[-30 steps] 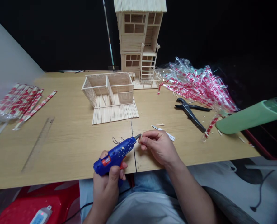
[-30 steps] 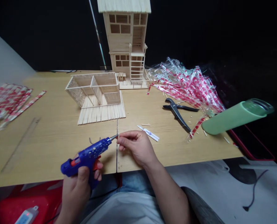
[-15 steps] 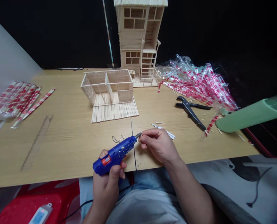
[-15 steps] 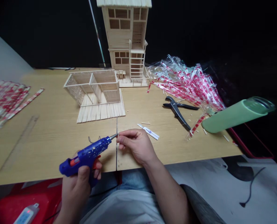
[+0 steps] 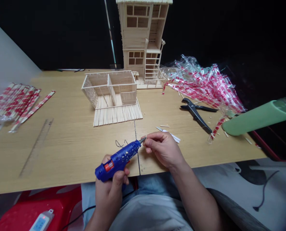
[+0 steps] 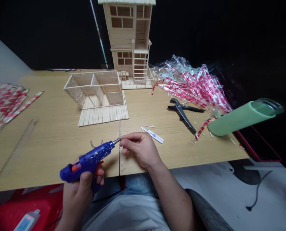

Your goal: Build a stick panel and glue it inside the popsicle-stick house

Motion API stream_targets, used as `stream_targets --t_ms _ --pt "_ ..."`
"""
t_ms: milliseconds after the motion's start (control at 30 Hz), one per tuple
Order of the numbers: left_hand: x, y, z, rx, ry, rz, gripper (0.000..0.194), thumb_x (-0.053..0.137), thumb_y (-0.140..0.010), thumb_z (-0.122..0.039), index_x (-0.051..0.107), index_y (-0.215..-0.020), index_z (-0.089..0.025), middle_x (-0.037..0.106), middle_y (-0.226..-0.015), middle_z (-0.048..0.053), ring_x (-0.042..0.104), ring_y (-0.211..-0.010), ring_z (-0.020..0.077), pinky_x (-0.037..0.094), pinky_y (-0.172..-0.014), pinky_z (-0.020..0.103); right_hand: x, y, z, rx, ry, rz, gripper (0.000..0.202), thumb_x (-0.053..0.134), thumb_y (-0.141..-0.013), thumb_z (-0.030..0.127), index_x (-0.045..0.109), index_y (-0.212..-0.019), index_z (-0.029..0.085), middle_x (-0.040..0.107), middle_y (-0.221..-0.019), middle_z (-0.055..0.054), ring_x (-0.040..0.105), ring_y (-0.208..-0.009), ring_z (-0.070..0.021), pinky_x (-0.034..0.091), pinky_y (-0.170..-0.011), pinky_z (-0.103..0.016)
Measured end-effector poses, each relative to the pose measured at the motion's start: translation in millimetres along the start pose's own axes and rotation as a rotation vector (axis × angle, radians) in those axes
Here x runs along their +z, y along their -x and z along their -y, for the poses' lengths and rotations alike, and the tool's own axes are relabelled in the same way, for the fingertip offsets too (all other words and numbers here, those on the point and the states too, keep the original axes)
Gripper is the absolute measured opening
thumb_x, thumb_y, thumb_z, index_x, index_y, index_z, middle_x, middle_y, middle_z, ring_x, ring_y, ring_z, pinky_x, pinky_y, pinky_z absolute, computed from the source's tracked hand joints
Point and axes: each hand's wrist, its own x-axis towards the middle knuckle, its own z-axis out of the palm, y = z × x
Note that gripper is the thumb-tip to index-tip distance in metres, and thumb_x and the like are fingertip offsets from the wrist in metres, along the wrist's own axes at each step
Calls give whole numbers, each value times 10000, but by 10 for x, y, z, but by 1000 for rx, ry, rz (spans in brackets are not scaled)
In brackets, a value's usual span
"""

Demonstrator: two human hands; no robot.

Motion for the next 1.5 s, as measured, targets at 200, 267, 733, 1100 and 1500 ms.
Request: stream_targets --t_ms 200,267,733,1100,1500 --pt "8 10 1 -6 -1 -8 437 657 -832 -581 565 -900 -160 598 -637 -18 502 -482 100 443 -461 233 -6 -8 1 13 -36 7 206 917 -595 337 788 -700 216 720 -625 -6 569 -447 -63 481 -462 -187" --pt "11 13 -1 -2 -14 -8 438 653 -834 -584 566 -901 -159 598 -635 -18 506 -483 101 442 -463 233 -6 -10 7 17 -51 9 213 919 -590 346 786 -692 215 720 -626 -5 560 -440 -59 471 -455 -183" --pt "0 18 21 15 -52 9 375 649 -846 -522 590 -882 -154 601 -631 -7 517 -486 107 441 -473 237 -24 -24 0 60 -154 0 210 926 -584 334 789 -700 225 742 -705 -2 544 -453 -29 439 -434 -137" --pt "18 18 7 0 -51 31 415 660 -832 -569 604 -904 -165 600 -639 -15 520 -484 107 440 -472 240 -2 -27 2 140 -265 -40 252 949 -524 328 767 -658 215 731 -724 15 504 -493 -27 422 -458 -145" --pt "27 17 45 16 -97 24 396 619 -861 -556 586 -878 -162 579 -638 -6 504 -482 115 422 -480 252 22 -47 -16 139 -334 -46 273 953 -536 307 724 -625 189 673 -694 28 458 -536 -31 383 -499 -158"
